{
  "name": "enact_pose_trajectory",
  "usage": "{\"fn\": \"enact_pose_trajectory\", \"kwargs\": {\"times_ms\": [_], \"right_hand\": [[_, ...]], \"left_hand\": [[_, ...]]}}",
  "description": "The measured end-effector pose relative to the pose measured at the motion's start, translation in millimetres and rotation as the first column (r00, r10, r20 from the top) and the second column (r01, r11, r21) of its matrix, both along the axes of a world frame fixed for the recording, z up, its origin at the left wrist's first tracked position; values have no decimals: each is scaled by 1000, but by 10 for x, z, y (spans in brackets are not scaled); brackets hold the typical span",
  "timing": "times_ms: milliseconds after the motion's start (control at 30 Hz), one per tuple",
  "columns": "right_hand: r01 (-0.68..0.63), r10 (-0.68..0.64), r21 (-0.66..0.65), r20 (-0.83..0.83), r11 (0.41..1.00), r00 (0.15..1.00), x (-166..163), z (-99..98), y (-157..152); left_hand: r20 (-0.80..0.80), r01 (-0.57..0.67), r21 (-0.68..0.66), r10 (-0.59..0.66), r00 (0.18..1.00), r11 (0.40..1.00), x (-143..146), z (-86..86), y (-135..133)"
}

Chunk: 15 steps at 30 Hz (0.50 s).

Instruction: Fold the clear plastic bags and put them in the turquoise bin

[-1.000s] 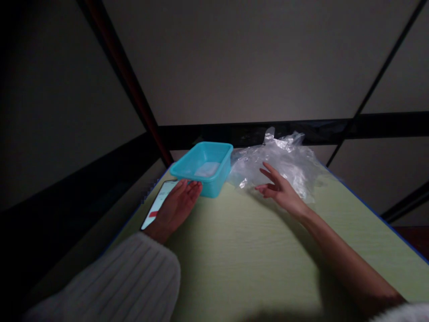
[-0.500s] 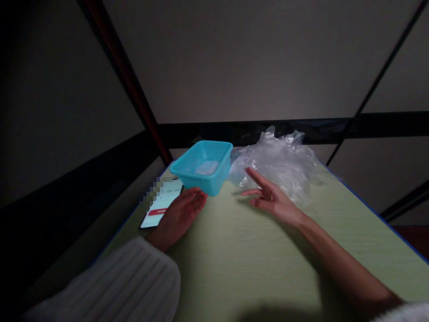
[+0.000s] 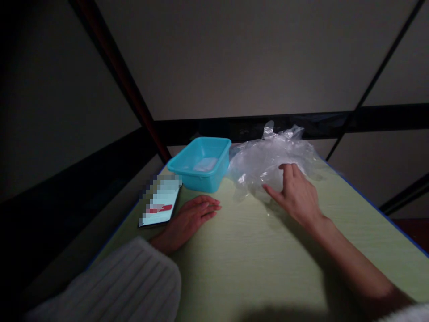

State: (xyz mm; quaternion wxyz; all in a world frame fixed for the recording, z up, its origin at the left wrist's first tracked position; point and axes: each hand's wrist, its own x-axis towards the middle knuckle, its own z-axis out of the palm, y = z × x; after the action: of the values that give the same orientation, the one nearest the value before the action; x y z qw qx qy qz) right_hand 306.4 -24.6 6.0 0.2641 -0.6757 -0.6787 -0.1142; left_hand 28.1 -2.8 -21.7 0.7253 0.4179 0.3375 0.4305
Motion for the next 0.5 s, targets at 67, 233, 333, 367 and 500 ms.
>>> {"fn": "enact_pose_trajectory", "kwargs": {"times_ms": [67, 233, 333, 367, 500], "right_hand": [[26, -32, -65, -90, 998, 995, 60, -47, 39], [-50, 74, 76, -356, 996, 932, 89, -106, 151], [9, 147, 300, -494, 954, 857, 93, -29, 188], [40, 176, 373, -526, 927, 832, 91, 11, 187], [129, 279, 605, -531, 785, 800, 4, 171, 70]], "left_hand": [[-41, 23, 11, -23, 999, 1000, 5, -1, 2], [-121, 59, 3, -58, 991, 998, 18, -38, 17], [-145, 56, 10, -54, 988, 998, 22, -59, 24], [-145, 54, 14, -52, 988, 998, 22, -63, 24], [-110, 68, 36, -64, 992, 997, 8, -87, 27]]}}
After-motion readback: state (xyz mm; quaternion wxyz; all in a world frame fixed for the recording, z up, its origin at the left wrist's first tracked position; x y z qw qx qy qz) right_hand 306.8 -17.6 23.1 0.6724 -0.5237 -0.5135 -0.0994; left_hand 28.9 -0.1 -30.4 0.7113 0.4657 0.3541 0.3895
